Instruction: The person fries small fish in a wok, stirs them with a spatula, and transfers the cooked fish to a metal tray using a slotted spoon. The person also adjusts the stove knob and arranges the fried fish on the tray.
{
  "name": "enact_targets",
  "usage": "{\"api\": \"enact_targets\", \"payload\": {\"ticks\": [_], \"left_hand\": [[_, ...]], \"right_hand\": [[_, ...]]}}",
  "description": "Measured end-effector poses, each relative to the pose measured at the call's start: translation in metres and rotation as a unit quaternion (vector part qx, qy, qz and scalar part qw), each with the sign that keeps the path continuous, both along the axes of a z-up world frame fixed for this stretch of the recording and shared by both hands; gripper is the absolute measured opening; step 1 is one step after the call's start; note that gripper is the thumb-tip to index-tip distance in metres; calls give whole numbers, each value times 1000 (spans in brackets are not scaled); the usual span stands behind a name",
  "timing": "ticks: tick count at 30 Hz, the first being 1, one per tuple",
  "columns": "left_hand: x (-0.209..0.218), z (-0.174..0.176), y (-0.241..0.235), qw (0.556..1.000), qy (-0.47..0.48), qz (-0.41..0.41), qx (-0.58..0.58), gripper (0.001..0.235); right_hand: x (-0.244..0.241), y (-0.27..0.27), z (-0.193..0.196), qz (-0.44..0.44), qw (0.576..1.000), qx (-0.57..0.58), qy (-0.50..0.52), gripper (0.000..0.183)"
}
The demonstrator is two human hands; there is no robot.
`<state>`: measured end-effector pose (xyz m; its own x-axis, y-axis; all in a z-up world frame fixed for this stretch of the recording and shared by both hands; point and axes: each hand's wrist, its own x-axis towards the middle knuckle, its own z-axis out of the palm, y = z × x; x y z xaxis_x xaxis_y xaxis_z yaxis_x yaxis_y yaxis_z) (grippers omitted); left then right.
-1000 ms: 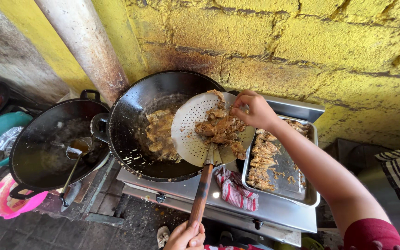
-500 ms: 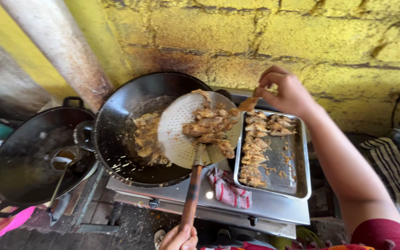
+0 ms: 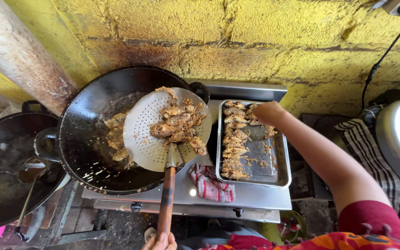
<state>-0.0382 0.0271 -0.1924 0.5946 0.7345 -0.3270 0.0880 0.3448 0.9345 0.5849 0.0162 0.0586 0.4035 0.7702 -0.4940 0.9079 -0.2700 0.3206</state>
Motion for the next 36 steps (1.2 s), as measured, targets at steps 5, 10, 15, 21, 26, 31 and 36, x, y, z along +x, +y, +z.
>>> {"api": "enact_targets", "payload": {"ticks": [5,10,15,21,26,31,36], "left_hand": [[-5,2,-3,993,3,-4,-118,40],[-13,7,0,987,-17,-57,-148,42],[-21,8,9,974,-52,-131,-179,44],[-20,8,15,976,-47,-133,-165,46],[-13,8,17,984,-8,-111,-141,47],[-14,10,10,989,18,-50,-139,46],[-11,11,8,989,32,-12,-141,46]], "right_hand": [[0,23,-51,55,997,-37,-25,18],[0,17,-63,41,994,49,88,22],[11,0,-57,-48,975,116,182,23],[24,-37,-53,-78,976,152,132,22],[-1,-56,-68,-48,971,216,91,34],[-9,-66,-70,-22,956,290,48,34],[-8,-67,-75,-42,958,285,20,34]]}}
